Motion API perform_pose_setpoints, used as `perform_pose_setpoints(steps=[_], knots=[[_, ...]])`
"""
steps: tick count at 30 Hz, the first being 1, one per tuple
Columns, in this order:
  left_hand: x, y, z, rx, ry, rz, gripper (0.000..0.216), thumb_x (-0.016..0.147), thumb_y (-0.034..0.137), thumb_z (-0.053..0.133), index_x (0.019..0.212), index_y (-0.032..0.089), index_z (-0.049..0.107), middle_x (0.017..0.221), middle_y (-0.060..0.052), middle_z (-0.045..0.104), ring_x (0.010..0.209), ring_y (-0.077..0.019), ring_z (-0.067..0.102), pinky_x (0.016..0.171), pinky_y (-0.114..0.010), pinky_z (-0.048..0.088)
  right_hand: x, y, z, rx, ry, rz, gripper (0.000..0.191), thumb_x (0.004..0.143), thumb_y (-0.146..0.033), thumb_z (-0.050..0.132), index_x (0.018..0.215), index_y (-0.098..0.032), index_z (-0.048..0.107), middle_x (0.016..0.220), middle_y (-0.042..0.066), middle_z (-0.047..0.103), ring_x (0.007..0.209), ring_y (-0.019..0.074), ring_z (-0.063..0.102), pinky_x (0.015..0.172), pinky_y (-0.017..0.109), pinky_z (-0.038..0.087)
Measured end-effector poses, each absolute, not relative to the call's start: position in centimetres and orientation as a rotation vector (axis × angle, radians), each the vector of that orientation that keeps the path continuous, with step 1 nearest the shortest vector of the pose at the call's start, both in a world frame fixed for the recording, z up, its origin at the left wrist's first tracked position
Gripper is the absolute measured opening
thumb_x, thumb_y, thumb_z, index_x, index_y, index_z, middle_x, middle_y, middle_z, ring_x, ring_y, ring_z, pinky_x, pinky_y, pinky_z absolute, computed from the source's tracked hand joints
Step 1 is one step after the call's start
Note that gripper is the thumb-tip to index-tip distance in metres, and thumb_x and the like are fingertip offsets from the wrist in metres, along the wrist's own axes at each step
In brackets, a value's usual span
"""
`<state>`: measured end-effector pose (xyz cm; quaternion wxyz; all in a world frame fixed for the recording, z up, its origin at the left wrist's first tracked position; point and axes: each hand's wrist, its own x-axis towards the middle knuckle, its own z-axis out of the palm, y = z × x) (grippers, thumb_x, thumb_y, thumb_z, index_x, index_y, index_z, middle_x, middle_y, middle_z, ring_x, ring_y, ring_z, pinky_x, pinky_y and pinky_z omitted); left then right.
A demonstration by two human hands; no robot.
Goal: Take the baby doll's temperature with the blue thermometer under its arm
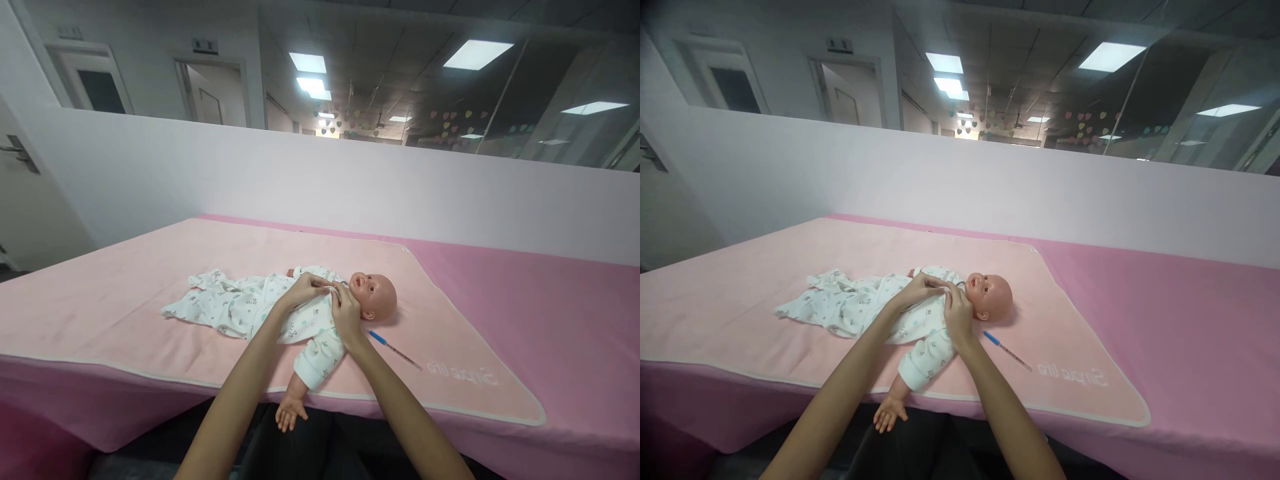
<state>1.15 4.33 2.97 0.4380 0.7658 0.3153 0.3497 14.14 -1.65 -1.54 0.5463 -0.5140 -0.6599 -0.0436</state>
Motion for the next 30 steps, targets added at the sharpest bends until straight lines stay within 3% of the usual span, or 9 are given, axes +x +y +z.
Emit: perform_pose_setpoints(steps=[10,30], knots=[[1.35,4.93,2.18,2.120,0.811,0.942,0.024,0.072,0.029,0.053,0.085,0.013,0.068,0.072,-0.003,0.065,0.067,-0.0144,0.056,0.063,-0.024,0.042,14.04,-2.03,-1.08,-1.169,-1.522,-0.019,0.026,0.087,-0.018,0.036,0.101,-0.019,0.058,0.096,0.006,0.065,0.090,0.0174,0.059,0.079,0.029,0.046],[1.24,4.55,2.50,2.109,0.667,0.873,0.017,0.070,0.028,0.056,0.082,0.017,0.062,0.087,-0.003,0.059,0.082,-0.0158,0.053,0.076,-0.027,0.041,13.89,-2.09,-0.82,-1.156,-1.458,-0.045,0.023,0.084,-0.013,0.035,0.091,-0.019,0.057,0.086,0.006,0.061,0.083,0.0174,0.056,0.075,0.030,0.044]])
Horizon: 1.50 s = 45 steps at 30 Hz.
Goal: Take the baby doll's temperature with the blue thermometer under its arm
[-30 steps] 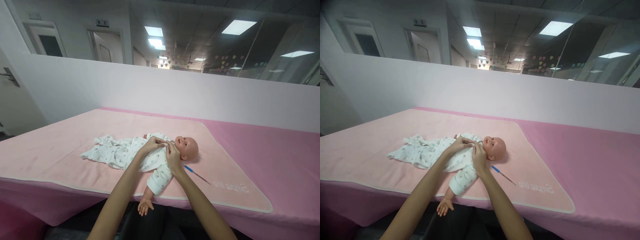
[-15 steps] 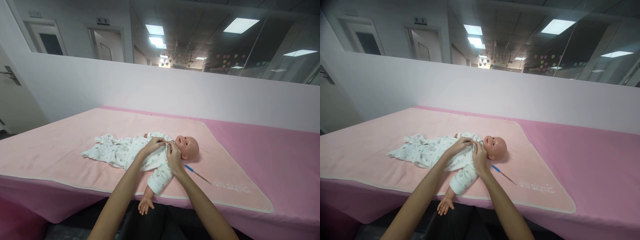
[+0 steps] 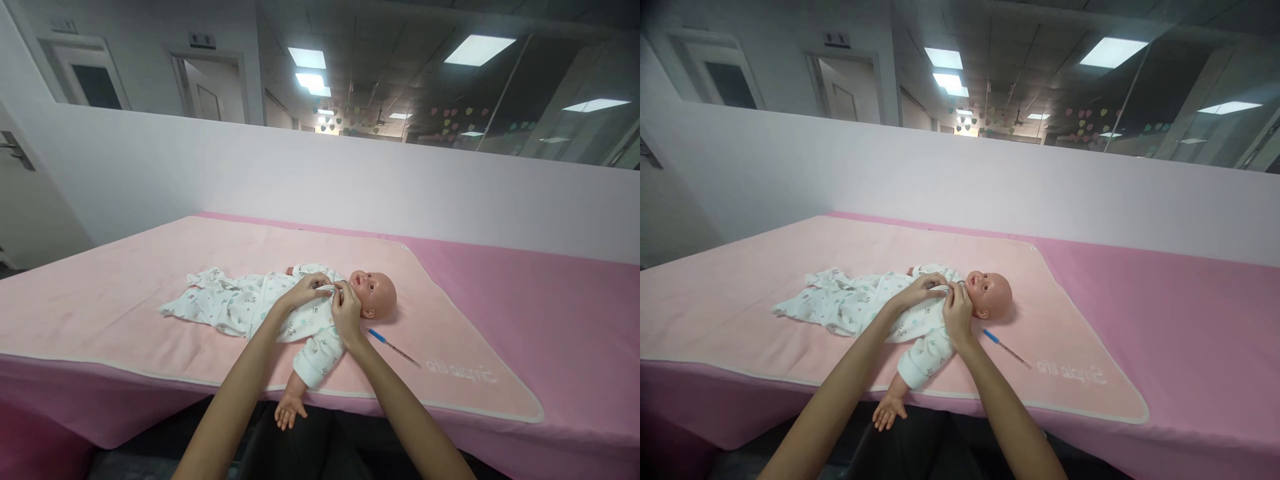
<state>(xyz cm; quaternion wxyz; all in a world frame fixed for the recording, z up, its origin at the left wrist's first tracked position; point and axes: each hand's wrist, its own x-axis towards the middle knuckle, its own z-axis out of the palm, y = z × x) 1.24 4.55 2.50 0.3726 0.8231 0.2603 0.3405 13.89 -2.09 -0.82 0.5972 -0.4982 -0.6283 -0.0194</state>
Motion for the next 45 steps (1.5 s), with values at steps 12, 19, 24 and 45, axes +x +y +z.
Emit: perform_pose_setpoints(steps=[12,19,24,45], knots=[[0.9,4.4,3.0,1.997,0.915,1.099,0.029,0.076,0.035,0.043,0.065,0.015,0.062,0.071,-0.003,0.063,0.075,-0.0171,0.055,0.075,-0.027,0.042,14.0,-1.7,-1.2,-1.214,-1.568,-0.186,0.028,0.083,-0.010,0.034,0.097,-0.019,0.058,0.095,0.005,0.061,0.091,0.0159,0.056,0.080,0.027,0.046],[-1.5,1.8,1.4,2.251,1.055,1.286,0.033,0.084,0.037,0.038,0.076,0.017,0.063,0.081,-0.004,0.064,0.079,-0.0173,0.056,0.078,-0.030,0.041,13.6,-1.6,-0.9,-1.074,-1.826,-0.419,0.030,0.081,-0.008,0.037,0.093,-0.021,0.060,0.109,0.006,0.058,0.096,0.0181,0.052,0.084,0.032,0.042],[-1.9,0.0,0.8,2.482,1.134,1.311,0.021,0.083,0.030,0.040,0.085,0.019,0.058,0.089,-0.005,0.061,0.086,-0.0199,0.054,0.081,-0.034,0.039,12.0,-0.8,0.1,-1.068,-1.885,-0.288,0.017,0.076,-0.013,0.045,0.085,-0.018,0.059,0.083,0.005,0.061,0.083,0.0187,0.052,0.080,0.034,0.039],[-1.2,-0.4,0.4,2.722,1.313,1.221,0.009,0.074,0.022,0.043,0.080,0.018,0.050,0.083,-0.005,0.054,0.080,-0.0200,0.049,0.076,-0.034,0.036,12.6,-1.3,-0.6,-1.085,-1.745,-0.133,0.012,0.077,-0.013,0.046,0.070,-0.019,0.054,0.072,0.003,0.056,0.076,0.0169,0.048,0.073,0.029,0.038]])
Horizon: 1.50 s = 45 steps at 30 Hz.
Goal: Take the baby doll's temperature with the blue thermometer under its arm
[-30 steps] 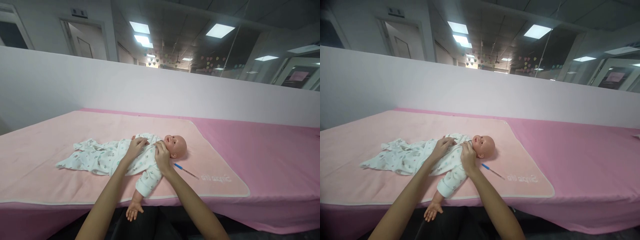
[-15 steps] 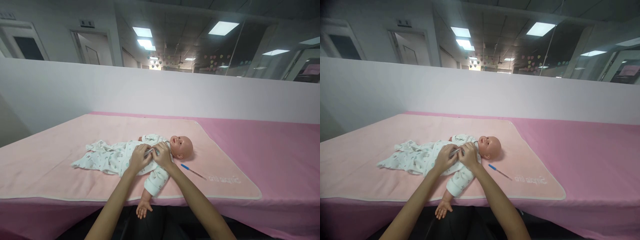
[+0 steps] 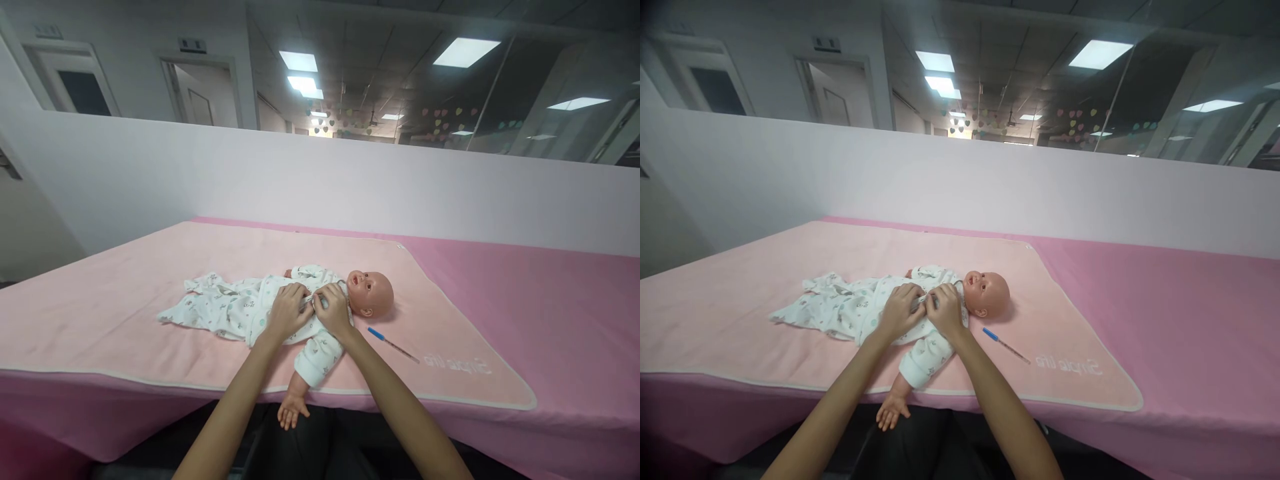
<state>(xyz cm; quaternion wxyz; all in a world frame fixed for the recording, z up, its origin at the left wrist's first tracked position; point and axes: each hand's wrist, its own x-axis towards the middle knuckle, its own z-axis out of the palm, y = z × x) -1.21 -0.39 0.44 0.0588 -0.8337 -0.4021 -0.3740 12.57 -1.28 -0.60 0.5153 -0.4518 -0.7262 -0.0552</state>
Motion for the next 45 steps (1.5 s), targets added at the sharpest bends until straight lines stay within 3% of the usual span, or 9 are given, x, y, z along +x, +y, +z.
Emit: perform_pose_setpoints(steps=[17,23,33,38,45], knots=[[-1.5,-0.2,0.3,-2.563,-1.252,-1.353,0.009,0.075,0.016,0.040,0.078,0.019,0.049,0.080,-0.003,0.054,0.077,-0.0177,0.049,0.075,-0.033,0.038,12.5,-1.3,-0.7,-1.094,-1.742,-0.143,0.017,0.084,-0.018,0.043,0.077,-0.019,0.059,0.075,0.004,0.058,0.078,0.0172,0.050,0.074,0.030,0.039],[-1.6,-0.9,0.5,-2.436,-1.195,-1.530,0.019,0.075,0.016,0.042,0.091,0.019,0.051,0.102,-0.007,0.050,0.099,-0.0212,0.048,0.087,-0.036,0.037,12.6,-1.3,-0.6,-1.112,-1.708,-0.159,0.015,0.083,-0.018,0.044,0.077,-0.019,0.059,0.074,0.004,0.057,0.077,0.0170,0.050,0.072,0.029,0.039],[-1.1,-1.0,0.5,-2.472,-1.216,-1.241,0.014,0.077,0.022,0.045,0.085,0.020,0.055,0.100,-0.006,0.055,0.095,-0.0220,0.049,0.085,-0.037,0.035,12.7,-1.3,-0.6,-1.169,-1.714,-0.207,0.017,0.081,-0.015,0.043,0.076,-0.019,0.059,0.074,0.004,0.058,0.077,0.0175,0.049,0.072,0.030,0.038],[-2.8,-1.6,0.5,-2.445,-1.229,-1.214,0.018,0.076,0.023,0.045,0.090,0.021,0.055,0.093,-0.005,0.058,0.091,-0.0214,0.050,0.087,-0.037,0.032,12.2,-1.7,0.0,-1.078,-1.823,-0.277,0.019,0.083,-0.016,0.041,0.091,-0.018,0.058,0.085,0.006,0.060,0.085,0.0188,0.050,0.080,0.033,0.037],[-5.0,-2.2,-0.2,-2.259,-1.437,-1.248,0.017,0.072,0.018,0.044,0.084,0.020,0.056,0.086,-0.004,0.060,0.084,-0.0212,0.051,0.083,-0.038,0.033,9.9,-2.3,0.2,-0.962,-2.101,-0.276,0.022,0.087,-0.022,0.041,0.104,-0.018,0.055,0.094,0.006,0.061,0.092,0.0185,0.051,0.095,0.039,0.030]])
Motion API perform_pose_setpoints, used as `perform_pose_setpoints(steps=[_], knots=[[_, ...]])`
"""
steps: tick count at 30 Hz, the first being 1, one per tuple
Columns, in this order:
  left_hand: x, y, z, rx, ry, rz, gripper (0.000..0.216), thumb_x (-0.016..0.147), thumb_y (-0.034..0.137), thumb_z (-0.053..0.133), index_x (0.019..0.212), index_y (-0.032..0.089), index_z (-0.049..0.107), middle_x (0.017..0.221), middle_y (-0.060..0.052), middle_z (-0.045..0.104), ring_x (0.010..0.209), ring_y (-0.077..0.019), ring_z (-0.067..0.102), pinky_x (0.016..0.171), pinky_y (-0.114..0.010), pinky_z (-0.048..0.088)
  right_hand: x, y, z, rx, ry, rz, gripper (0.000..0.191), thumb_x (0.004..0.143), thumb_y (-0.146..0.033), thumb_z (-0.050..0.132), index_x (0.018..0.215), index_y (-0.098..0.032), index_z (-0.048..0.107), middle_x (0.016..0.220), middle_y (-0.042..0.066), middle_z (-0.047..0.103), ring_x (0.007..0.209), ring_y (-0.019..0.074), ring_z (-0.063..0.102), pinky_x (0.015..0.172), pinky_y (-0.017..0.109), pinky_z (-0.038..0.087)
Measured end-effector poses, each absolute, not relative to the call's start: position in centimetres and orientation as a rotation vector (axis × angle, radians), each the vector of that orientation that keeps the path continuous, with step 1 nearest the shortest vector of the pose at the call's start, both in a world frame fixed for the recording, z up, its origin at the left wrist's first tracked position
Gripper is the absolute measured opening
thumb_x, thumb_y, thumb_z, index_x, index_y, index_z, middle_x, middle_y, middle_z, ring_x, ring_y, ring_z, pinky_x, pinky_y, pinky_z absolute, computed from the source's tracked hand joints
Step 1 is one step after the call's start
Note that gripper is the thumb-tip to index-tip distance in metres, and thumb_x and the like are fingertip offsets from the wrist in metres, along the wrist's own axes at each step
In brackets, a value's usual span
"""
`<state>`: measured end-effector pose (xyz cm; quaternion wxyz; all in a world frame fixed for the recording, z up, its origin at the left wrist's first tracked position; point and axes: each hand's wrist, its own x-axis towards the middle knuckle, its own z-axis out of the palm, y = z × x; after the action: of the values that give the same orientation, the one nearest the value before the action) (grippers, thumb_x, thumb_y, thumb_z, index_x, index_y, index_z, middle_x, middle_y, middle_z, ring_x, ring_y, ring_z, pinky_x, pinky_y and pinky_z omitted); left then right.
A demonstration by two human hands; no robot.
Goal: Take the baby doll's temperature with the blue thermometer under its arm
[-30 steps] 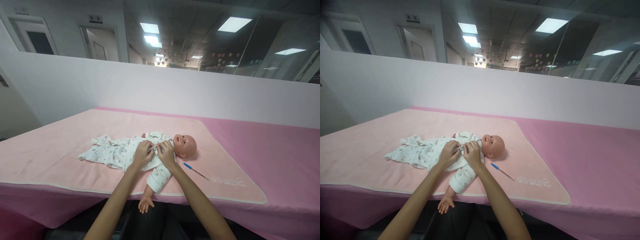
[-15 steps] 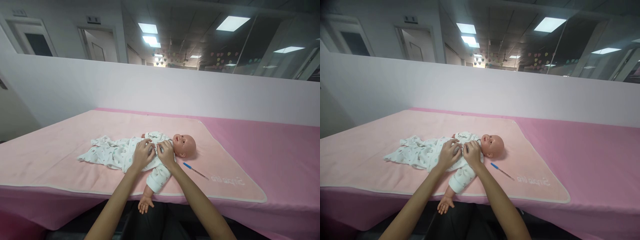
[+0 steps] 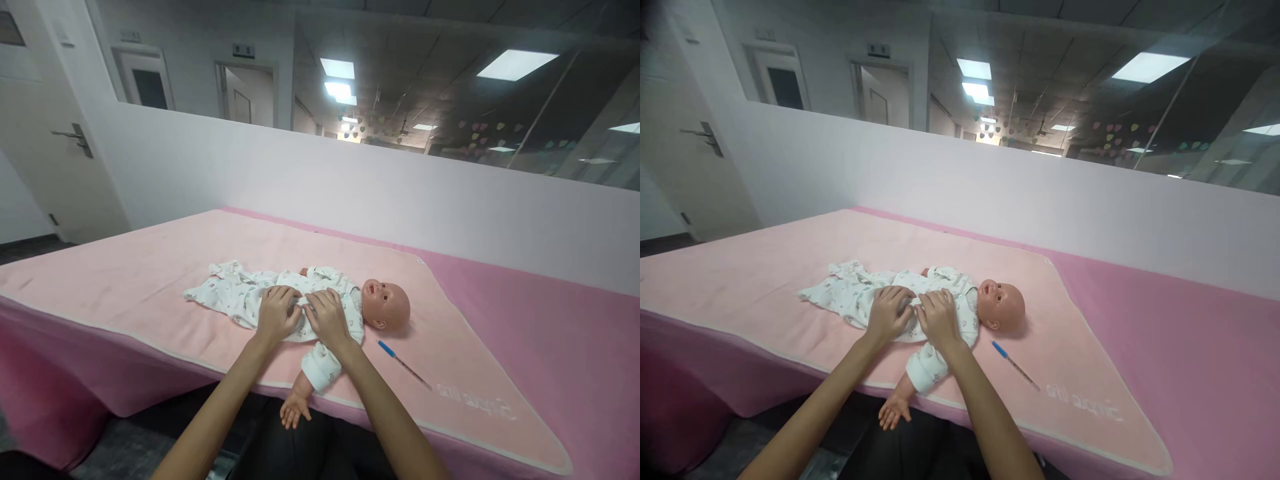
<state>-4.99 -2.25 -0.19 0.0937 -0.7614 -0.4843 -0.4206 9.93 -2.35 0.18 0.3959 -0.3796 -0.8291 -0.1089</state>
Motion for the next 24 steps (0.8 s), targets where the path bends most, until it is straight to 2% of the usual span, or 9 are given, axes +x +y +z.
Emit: perform_pose_setpoints(steps=[8,17,24], knots=[[-4.61,-2.42,-0.38,-2.264,-1.464,-1.217,0.010,0.070,0.016,0.044,0.074,0.019,0.051,0.077,-0.003,0.058,0.078,-0.0200,0.049,0.077,-0.036,0.035,10.13,-2.00,-0.25,-1.036,-2.112,-0.278,0.023,0.089,-0.023,0.039,0.102,-0.019,0.057,0.088,0.006,0.059,0.087,0.0176,0.049,0.084,0.033,0.037],[-4.51,-2.54,-0.33,-2.303,-1.414,-1.234,0.012,0.070,0.016,0.044,0.078,0.019,0.052,0.081,-0.003,0.058,0.081,-0.0198,0.050,0.079,-0.036,0.035,10.02,-2.14,-0.24,-1.017,-2.096,-0.226,0.013,0.085,-0.022,0.045,0.090,-0.019,0.057,0.095,0.006,0.057,0.094,0.0185,0.048,0.087,0.033,0.035],[-4.48,-2.65,-0.10,-2.315,-1.393,-1.234,0.008,0.072,0.019,0.046,0.076,0.019,0.052,0.082,-0.003,0.059,0.082,-0.0199,0.049,0.082,-0.037,0.034,10.03,-2.18,-0.28,-1.014,-2.059,-0.168,0.011,0.087,-0.020,0.042,0.082,-0.019,0.052,0.080,0.004,0.057,0.081,0.0172,0.048,0.079,0.032,0.037]])
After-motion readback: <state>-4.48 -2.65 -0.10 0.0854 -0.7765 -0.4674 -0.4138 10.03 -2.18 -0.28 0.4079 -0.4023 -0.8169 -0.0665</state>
